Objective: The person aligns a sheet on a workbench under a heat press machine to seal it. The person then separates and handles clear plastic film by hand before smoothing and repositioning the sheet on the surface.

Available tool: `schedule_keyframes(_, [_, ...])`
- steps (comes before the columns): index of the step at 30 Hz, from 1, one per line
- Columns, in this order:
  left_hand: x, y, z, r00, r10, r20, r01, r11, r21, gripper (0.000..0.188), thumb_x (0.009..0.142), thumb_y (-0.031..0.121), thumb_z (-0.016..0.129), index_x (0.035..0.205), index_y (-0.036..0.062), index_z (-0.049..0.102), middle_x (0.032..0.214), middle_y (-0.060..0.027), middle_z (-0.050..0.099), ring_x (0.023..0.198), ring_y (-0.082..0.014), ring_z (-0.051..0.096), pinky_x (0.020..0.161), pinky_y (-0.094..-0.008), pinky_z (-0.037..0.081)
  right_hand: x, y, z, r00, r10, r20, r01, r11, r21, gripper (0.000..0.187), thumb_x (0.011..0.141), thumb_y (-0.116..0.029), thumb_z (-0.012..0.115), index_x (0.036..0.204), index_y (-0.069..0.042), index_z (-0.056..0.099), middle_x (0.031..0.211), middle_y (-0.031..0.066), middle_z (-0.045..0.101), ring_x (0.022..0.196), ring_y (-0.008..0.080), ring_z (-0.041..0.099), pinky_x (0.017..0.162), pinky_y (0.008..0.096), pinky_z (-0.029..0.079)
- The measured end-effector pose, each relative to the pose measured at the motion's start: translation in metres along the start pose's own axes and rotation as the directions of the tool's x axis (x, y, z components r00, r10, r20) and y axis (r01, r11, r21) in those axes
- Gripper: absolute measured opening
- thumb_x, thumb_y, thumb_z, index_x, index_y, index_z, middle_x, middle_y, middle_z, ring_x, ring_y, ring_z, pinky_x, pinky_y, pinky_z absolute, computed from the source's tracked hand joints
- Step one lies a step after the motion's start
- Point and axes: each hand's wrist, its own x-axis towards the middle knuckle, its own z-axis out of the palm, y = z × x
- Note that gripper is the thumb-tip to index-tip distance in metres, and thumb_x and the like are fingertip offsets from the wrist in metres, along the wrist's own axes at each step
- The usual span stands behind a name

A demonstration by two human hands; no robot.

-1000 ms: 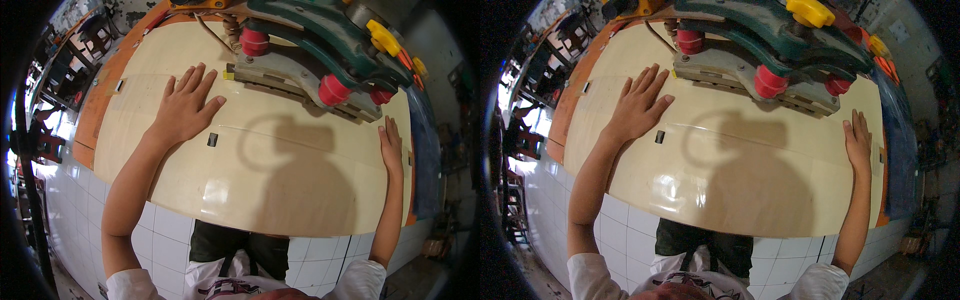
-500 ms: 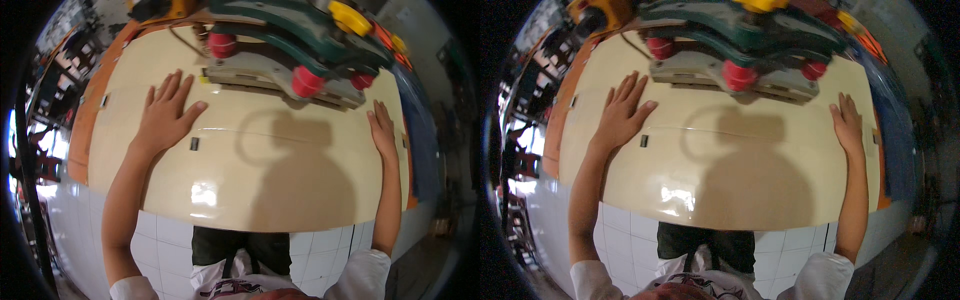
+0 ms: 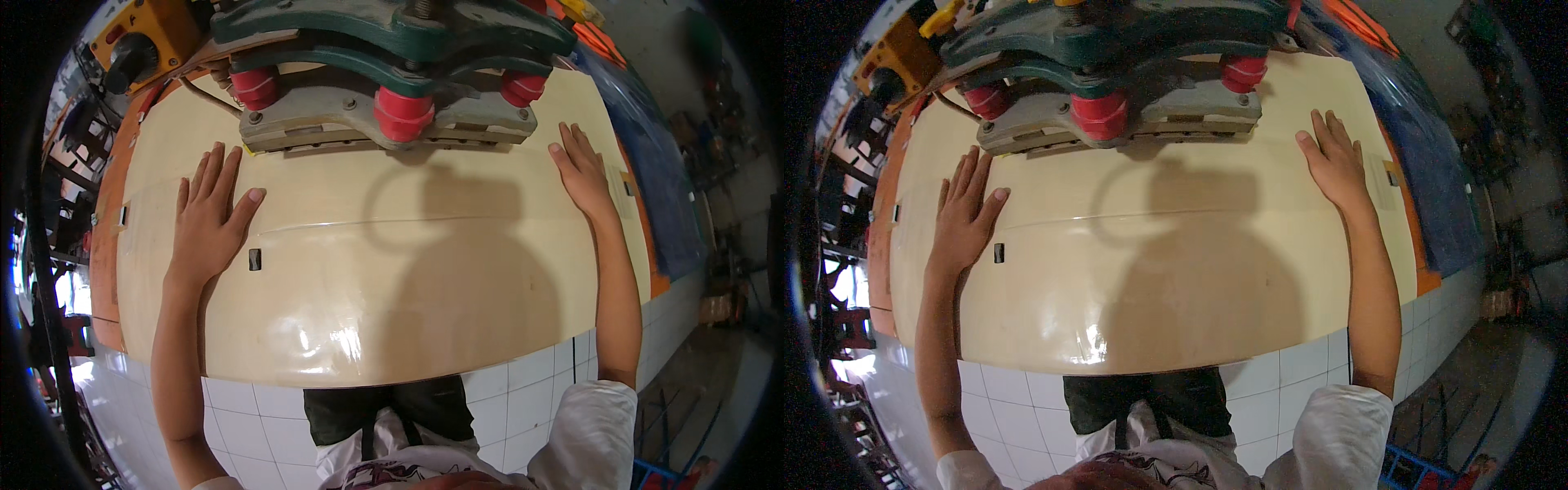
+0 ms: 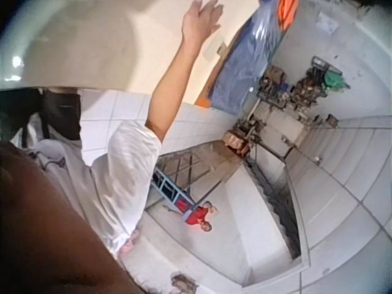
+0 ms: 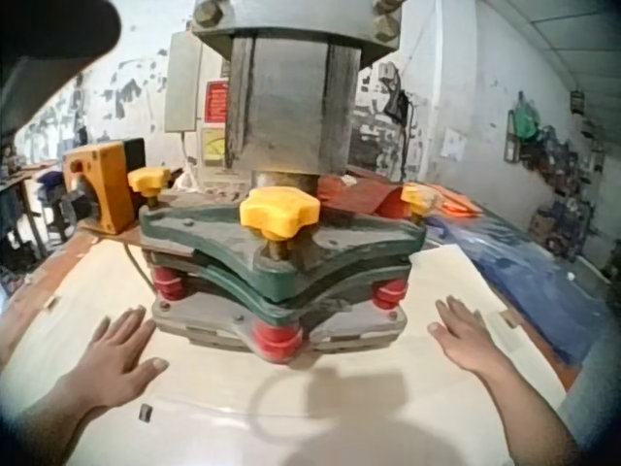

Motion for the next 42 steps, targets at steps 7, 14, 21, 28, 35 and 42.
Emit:
schedule_keyframes(7, [0.0002, 0.0005, 0.0001, 1.0, 0.001, 0.007, -0.001, 1.0, -0.008, 0.062, 0.095, 0.046, 0.043, 0.146, 0.0131, 0.032, 0.154, -0.0124, 0.024, 0.143, -0.0287, 0.018, 0.115, -0.047, 0.01, 0.0006, 0.0019, 0.0014, 1.0, 0.007, 0.011, -0.007, 1.0, -0.012, 0.07, 0.093, -0.06, 0.033, 0.147, -0.014, 0.032, 0.154, 0.0146, 0.023, 0.144, 0.0281, 0.016, 0.114, 0.0502, 0.009])
schedule_keyframes(14, [0.0, 0.0018, -0.0019, 1.0, -0.009, 0.007, 0.009, 1.0, -0.017, 0.063, 0.094, 0.046, 0.044, 0.146, 0.0127, 0.032, 0.154, -0.0122, 0.024, 0.143, -0.0285, 0.018, 0.115, -0.0468, 0.009, 0.0015, 0.0013, 0.0015, 1.0, -0.007, -0.001, 0.007, 1.0, -0.015, 0.07, 0.093, -0.059, 0.033, 0.146, -0.014, 0.032, 0.153, 0.0147, 0.023, 0.144, 0.0281, 0.017, 0.114, 0.0504, 0.009])
schedule_keyframes(21, [0.0005, 0.0014, -0.0019, 1.0, -0.007, 0.025, 0.008, 1.0, -0.013, 0.065, 0.094, 0.049, 0.042, 0.147, 0.013, 0.031, 0.154, -0.0121, 0.023, 0.143, -0.0286, 0.017, 0.115, -0.047, 0.009, 0.0013, -0.0009, 0.0017, 1.0, 0.005, -0.002, -0.005, 1.0, -0.03, 0.068, 0.094, -0.058, 0.033, 0.146, -0.014, 0.032, 0.153, 0.0151, 0.024, 0.143, 0.0283, 0.018, 0.114, 0.0512, 0.009])
schedule_keyframes(28, [0.0007, 0.0012, -0.0013, 1.0, -0.015, 0.024, 0.015, 1.0, -0.003, 0.064, 0.094, 0.049, 0.042, 0.147, 0.0139, 0.031, 0.154, -0.0118, 0.023, 0.144, -0.0287, 0.017, 0.115, -0.0475, 0.01, 0.0014, -0.0009, 0.0016, 1.0, 0.009, -0.005, -0.009, 0.999, -0.046, 0.068, 0.094, -0.058, 0.033, 0.146, -0.014, 0.032, 0.153, 0.0144, 0.024, 0.143, 0.0284, 0.019, 0.114, 0.0518, 0.009])
schedule_keyframes(35, [0.0004, 0.0012, -0.0019, 1.0, -0.008, 0.023, 0.009, 1.0, -0.023, 0.063, 0.094, 0.047, 0.043, 0.146, 0.0139, 0.032, 0.154, -0.0117, 0.024, 0.143, -0.0288, 0.017, 0.115, -0.0472, 0.01, 0.0012, 0.0018, 0.0027, 1.0, 0.006, -0.005, -0.007, 0.999, -0.047, 0.068, 0.094, -0.058, 0.033, 0.147, -0.015, 0.032, 0.153, 0.0142, 0.024, 0.143, 0.0286, 0.019, 0.114, 0.0523, 0.009])
schedule_keyframes(42, [-0.0008, 0.0012, -0.0025, 1.0, -0.006, 0.006, 0.006, 1.0, -0.016, 0.063, 0.094, 0.047, 0.044, 0.146, 0.0133, 0.033, 0.153, -0.0118, 0.025, 0.143, -0.0279, 0.019, 0.115, -0.046, 0.01, 0.0012, -0.0008, 0.0017, 1.0, 0.01, 0.003, -0.01, 0.998, -0.058, 0.068, 0.094, -0.058, 0.033, 0.147, -0.015, 0.031, 0.153, 0.0139, 0.024, 0.143, 0.0281, 0.019, 0.114, 0.052, 0.009])
